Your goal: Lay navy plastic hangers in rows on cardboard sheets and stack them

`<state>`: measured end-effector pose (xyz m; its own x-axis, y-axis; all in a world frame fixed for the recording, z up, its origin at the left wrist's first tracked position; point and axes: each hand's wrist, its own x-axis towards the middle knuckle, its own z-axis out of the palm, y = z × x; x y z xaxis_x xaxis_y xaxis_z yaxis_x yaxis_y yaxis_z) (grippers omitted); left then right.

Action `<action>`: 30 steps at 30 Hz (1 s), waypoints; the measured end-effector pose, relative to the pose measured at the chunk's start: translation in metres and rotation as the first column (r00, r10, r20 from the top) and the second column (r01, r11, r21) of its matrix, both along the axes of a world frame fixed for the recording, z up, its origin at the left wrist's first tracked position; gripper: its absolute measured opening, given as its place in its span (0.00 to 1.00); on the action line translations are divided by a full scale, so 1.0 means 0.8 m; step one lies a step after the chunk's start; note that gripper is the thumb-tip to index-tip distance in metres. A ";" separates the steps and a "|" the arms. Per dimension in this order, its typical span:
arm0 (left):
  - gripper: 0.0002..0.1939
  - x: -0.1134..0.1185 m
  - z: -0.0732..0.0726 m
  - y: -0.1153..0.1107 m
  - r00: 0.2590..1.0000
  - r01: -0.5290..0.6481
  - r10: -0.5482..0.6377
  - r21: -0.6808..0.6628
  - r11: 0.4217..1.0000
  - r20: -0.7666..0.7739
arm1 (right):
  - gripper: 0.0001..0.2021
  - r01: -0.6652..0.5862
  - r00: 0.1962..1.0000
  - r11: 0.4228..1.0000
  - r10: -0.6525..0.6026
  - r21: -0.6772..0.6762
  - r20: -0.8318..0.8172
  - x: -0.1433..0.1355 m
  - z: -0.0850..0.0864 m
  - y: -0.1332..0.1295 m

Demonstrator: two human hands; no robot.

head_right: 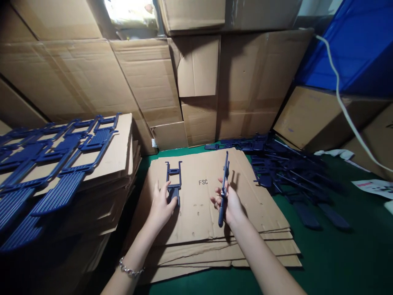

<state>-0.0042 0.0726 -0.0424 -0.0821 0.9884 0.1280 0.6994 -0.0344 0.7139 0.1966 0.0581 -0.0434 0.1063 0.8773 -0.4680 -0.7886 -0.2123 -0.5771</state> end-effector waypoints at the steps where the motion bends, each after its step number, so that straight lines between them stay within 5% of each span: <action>1: 0.28 -0.001 0.002 -0.001 0.988 -0.010 0.011 0.009 1.000 -0.153 | 0.08 -0.011 1.000 1.000 0.011 0.002 0.008 -0.001 -0.002 0.000; 4: 0.34 -0.006 0.006 -0.004 0.898 -0.123 0.064 -0.109 0.986 -0.435 | 0.09 -0.041 0.998 0.999 0.040 0.021 0.042 -0.003 -0.005 0.000; 9: 0.42 -0.011 0.007 0.001 0.854 -0.248 0.020 -0.374 0.893 -0.520 | 0.12 -0.086 0.995 0.996 0.086 -0.011 0.043 0.000 0.000 0.000; 19: 0.40 0.008 0.008 -0.008 0.849 -0.253 0.043 -0.333 0.908 -0.527 | 0.13 -0.050 0.997 0.998 0.049 0.025 0.059 0.011 -0.006 0.004; 23: 0.27 -0.001 0.002 -0.007 0.841 -0.033 -0.050 -0.144 0.989 -0.539 | 0.15 -0.075 0.997 0.996 0.074 0.042 0.016 0.012 -0.005 0.004; 26: 0.26 -0.008 -0.007 0.000 0.821 0.198 -0.223 -0.104 0.975 -0.526 | 0.17 -0.086 0.996 0.996 0.086 0.028 0.029 0.012 -0.001 0.002; 30: 0.25 -0.012 -0.017 0.008 0.854 0.177 -0.211 -0.116 0.977 -0.475 | 0.17 -0.101 0.994 0.995 0.100 0.029 0.035 0.010 -0.003 0.002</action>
<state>-0.0137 0.0792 -0.0558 0.1676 0.9852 0.0362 0.9401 -0.1708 0.2949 0.2048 0.0594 -0.0460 0.0326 0.8983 -0.4382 -0.7442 -0.2708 -0.6106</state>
